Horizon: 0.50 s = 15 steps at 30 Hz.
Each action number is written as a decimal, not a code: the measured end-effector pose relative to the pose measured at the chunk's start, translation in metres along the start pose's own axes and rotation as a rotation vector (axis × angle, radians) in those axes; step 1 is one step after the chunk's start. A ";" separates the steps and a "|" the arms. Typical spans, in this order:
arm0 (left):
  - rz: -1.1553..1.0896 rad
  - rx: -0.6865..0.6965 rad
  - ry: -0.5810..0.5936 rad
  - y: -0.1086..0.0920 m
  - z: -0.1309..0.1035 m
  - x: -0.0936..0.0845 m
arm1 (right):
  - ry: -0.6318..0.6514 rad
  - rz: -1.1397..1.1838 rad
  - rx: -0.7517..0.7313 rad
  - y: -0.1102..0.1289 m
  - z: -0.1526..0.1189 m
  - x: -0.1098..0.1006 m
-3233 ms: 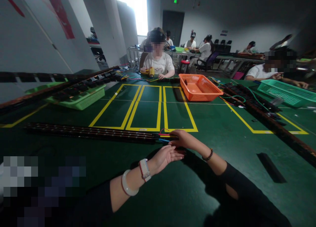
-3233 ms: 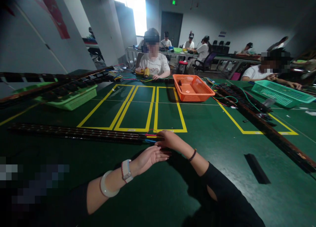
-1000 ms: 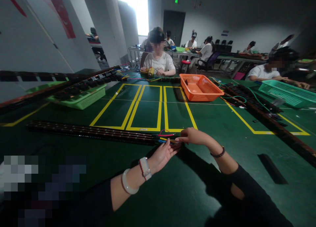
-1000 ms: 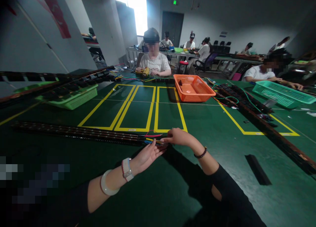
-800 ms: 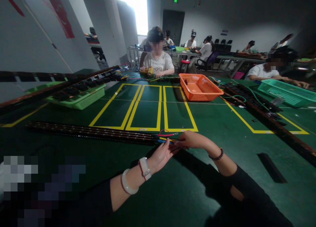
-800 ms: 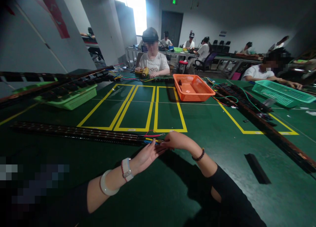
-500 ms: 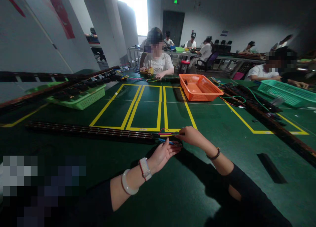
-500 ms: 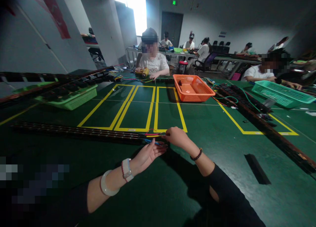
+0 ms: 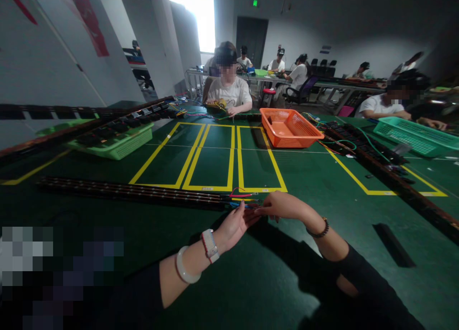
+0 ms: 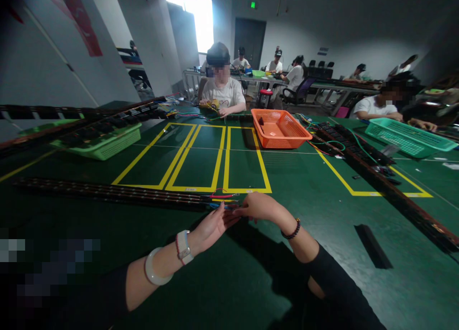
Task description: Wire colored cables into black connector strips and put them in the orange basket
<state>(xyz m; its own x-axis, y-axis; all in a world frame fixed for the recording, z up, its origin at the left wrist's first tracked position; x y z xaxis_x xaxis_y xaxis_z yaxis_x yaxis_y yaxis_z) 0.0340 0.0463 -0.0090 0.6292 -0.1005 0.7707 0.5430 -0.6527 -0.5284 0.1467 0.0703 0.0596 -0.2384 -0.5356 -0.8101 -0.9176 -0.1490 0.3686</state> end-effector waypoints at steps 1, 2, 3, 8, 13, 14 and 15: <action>0.005 -0.002 -0.008 -0.001 -0.001 0.001 | 0.008 0.020 -0.023 0.002 0.001 0.003; 0.008 -0.004 -0.013 -0.001 -0.002 0.002 | 0.004 0.035 -0.036 0.003 0.002 0.005; 0.008 -0.006 -0.014 -0.002 -0.002 0.003 | -0.008 0.044 -0.042 0.004 0.004 0.007; 0.025 0.004 0.030 0.000 -0.001 0.004 | -0.099 0.006 -0.034 0.005 0.006 0.002; 0.137 -0.025 0.127 0.007 0.000 0.003 | -0.234 -0.190 0.038 0.006 0.007 -0.005; 0.160 -0.039 0.133 0.009 -0.001 0.002 | -0.240 -0.214 0.050 0.004 0.007 -0.005; 0.183 -0.050 0.137 0.010 -0.001 0.002 | -0.248 -0.240 0.064 0.003 0.006 -0.006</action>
<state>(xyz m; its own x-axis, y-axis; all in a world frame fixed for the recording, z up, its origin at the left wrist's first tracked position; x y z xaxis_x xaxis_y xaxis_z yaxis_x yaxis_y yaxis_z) 0.0397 0.0390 -0.0124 0.6315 -0.3198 0.7063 0.3961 -0.6501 -0.6484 0.1435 0.0782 0.0625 -0.0760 -0.2723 -0.9592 -0.9731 -0.1897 0.1309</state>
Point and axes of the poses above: each hand's wrist, its own z-axis towards the middle knuckle, its own x-axis out of the palm, y = z × x, the point moved 7 cm from there along z, towards the middle knuckle
